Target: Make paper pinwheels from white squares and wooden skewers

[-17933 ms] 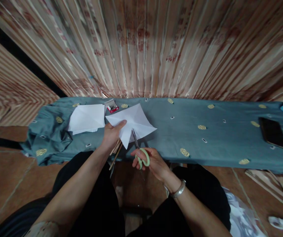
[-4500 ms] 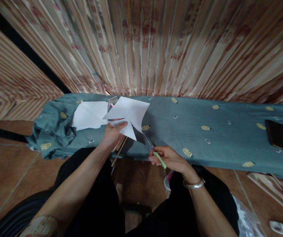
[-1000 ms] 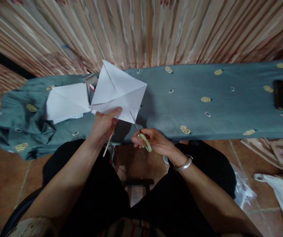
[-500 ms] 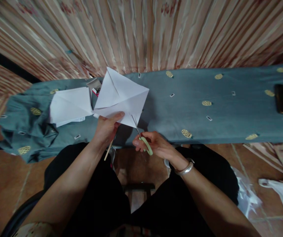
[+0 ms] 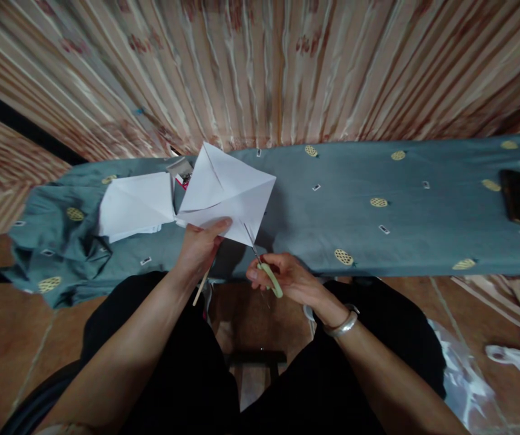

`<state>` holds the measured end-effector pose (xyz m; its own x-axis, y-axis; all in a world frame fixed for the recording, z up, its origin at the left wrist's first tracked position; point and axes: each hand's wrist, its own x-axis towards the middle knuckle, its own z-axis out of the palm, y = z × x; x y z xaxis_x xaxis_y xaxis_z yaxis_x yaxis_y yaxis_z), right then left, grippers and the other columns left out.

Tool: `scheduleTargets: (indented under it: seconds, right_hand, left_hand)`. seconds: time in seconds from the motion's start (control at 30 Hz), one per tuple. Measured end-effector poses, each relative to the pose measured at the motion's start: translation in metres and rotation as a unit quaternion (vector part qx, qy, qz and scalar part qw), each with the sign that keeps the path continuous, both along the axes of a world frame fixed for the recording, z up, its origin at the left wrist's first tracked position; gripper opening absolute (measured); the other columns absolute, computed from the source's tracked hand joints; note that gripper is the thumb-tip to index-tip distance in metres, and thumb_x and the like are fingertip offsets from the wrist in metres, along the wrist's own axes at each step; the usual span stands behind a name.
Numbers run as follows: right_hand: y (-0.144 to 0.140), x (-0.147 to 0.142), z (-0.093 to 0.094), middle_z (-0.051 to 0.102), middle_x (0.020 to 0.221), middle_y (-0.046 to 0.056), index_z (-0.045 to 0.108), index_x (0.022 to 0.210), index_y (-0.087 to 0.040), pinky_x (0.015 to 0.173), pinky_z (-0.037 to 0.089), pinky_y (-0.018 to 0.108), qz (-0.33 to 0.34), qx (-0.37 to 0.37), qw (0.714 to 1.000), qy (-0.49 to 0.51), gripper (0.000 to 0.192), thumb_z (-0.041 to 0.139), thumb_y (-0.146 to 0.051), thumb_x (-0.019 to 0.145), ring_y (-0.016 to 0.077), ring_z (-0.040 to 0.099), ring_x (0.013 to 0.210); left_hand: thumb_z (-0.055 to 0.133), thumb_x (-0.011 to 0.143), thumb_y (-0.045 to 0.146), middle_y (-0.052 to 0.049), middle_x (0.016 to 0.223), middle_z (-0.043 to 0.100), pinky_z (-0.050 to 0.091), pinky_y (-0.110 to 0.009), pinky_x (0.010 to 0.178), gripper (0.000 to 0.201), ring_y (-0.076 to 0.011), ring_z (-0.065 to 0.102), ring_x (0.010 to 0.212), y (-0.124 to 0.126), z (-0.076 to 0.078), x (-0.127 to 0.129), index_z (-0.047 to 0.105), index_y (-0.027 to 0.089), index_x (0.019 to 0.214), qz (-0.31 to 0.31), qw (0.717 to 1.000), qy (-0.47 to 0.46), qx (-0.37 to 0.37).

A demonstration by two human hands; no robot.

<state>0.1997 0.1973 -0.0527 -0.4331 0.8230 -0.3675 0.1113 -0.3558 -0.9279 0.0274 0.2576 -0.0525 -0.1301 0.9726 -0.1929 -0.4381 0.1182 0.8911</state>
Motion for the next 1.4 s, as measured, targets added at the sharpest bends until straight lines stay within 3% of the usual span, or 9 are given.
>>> scheduleTargets:
  seconds: [0.23,0.6,0.8,1.1,1.4]
  right_hand:
    - [-0.001,-0.0023,0.0006,0.066,0.065,0.001,0.067,0.079,-0.015,0.054,0.047,0.023,-0.019,-0.032,0.999,0.011,0.047,0.079,-0.058,0.064,0.0105,0.059,0.057]
    - [0.0005,-0.0033,0.0016,0.064,0.062,-0.001,0.066,0.08,-0.015,0.053,0.046,0.023,-0.017,-0.058,0.998,0.01,0.05,0.081,-0.059,0.061,0.0086,0.057,0.055]
    - [-0.001,-0.0043,-0.0026,0.063,0.06,-0.003,0.066,0.078,-0.016,0.051,0.044,0.021,-0.033,-0.065,0.997,0.023,0.047,0.084,-0.054,0.058,0.0078,0.057,0.054]
    - [-0.001,-0.0078,-0.002,0.061,0.057,-0.004,0.064,0.075,-0.016,0.049,0.044,0.02,-0.05,-0.08,0.995,0.035,0.046,0.086,-0.051,0.055,0.0065,0.055,0.051]
    - [-0.0003,-0.0071,-0.0023,0.061,0.055,-0.004,0.065,0.074,-0.016,0.049,0.043,0.021,-0.043,-0.074,0.996,0.021,0.042,0.084,-0.051,0.059,0.0069,0.054,0.049]
  left_hand:
    - [0.083,0.053,0.023,-0.006,0.084,0.075,0.055,-0.037,0.076,0.032,-0.0243,0.069,0.08,-0.0004,0.0004,-0.0012,0.07,0.015,0.081,0.005,1.0,0.003,-0.013]
    - [0.084,0.052,0.022,-0.008,0.089,0.075,0.053,-0.036,0.079,0.041,-0.0232,0.069,0.081,-0.0013,0.0021,-0.0023,0.071,0.013,0.09,-0.001,1.0,-0.014,-0.016]
    - [0.085,0.052,0.02,-0.006,0.083,0.074,0.053,-0.035,0.078,0.038,-0.0201,0.067,0.076,-0.0014,0.0034,-0.0028,0.07,0.012,0.086,0.0,1.0,-0.024,-0.019]
    - [0.085,0.052,0.022,-0.008,0.09,0.076,0.053,-0.038,0.081,0.045,-0.0259,0.07,0.086,-0.0007,0.0018,-0.0034,0.071,0.014,0.094,-0.001,1.0,-0.025,-0.015]
    - [0.085,0.051,0.02,-0.005,0.083,0.074,0.053,-0.034,0.077,0.04,-0.0199,0.068,0.076,0.0005,0.0031,-0.0032,0.07,0.013,0.088,0.006,0.999,-0.033,-0.009]
